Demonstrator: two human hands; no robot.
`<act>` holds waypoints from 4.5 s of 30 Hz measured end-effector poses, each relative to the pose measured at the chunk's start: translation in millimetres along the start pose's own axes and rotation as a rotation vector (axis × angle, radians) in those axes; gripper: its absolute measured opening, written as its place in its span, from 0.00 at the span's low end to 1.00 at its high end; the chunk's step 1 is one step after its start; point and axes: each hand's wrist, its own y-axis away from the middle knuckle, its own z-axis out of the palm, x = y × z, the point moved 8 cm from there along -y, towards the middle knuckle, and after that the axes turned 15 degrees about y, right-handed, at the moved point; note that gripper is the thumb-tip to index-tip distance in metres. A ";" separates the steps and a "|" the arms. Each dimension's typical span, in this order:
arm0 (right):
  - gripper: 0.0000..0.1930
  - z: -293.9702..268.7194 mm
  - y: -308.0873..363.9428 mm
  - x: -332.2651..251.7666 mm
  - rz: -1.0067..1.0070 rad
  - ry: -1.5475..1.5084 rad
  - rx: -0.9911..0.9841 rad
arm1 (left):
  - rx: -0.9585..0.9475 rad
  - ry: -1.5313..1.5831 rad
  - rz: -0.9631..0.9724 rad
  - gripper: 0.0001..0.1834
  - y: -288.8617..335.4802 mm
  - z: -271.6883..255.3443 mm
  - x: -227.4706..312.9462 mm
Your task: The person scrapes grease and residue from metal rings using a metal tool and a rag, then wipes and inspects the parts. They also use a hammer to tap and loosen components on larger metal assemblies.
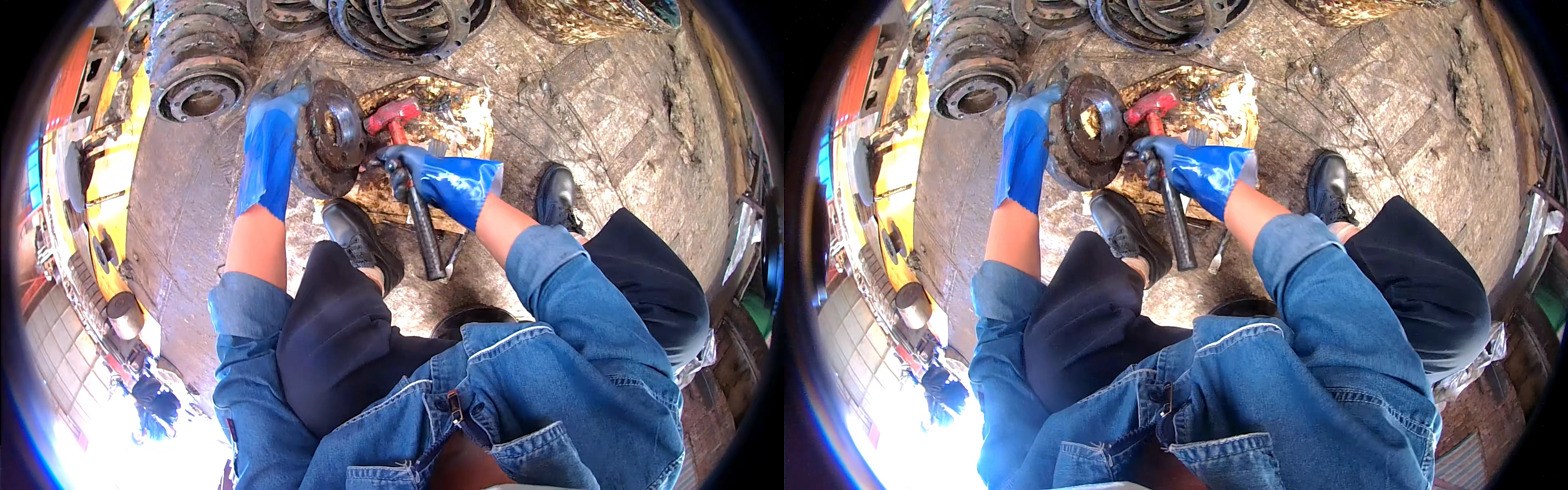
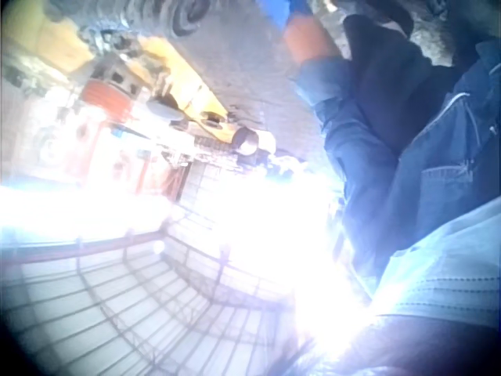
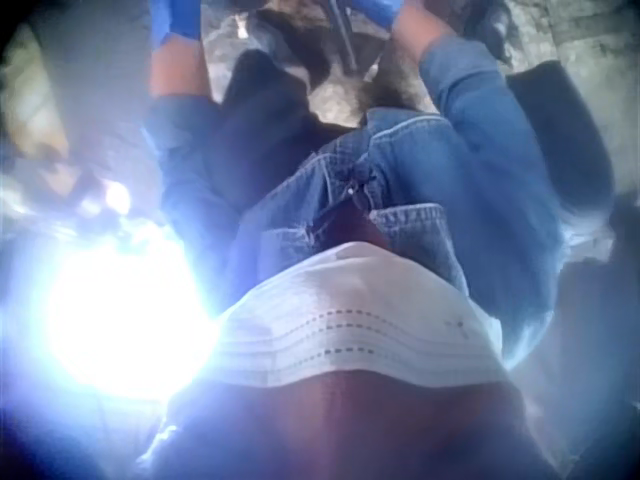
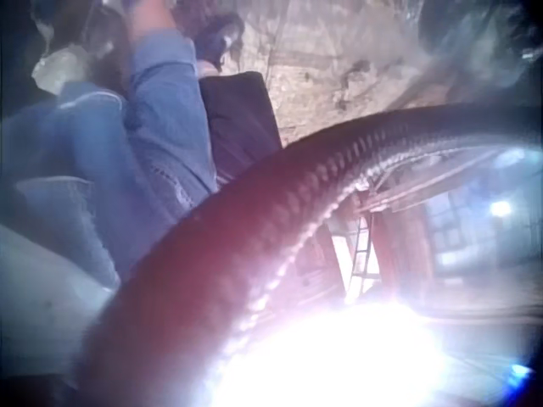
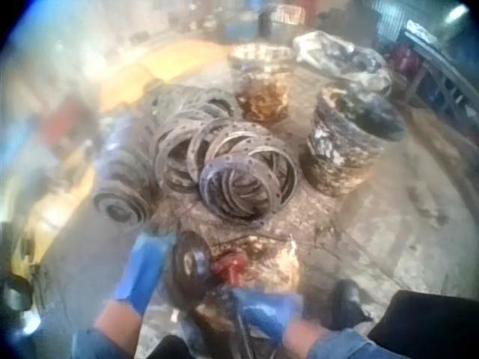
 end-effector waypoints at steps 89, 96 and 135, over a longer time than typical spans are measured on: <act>0.29 -83.4 109.7 -82.0 -0.987 2.219 1.161 | -0.014 -0.230 0.777 0.33 41.9 5.6 9.2; 0.16 -8.9 1.8 11.9 -0.322 2.604 0.431 | -0.060 -0.306 0.747 0.32 43.2 20.9 31.1; 0.24 37.1 176.8 -96.5 -0.182 1.992 0.214 | -0.047 0.013 0.739 0.25 21.1 -10.7 22.5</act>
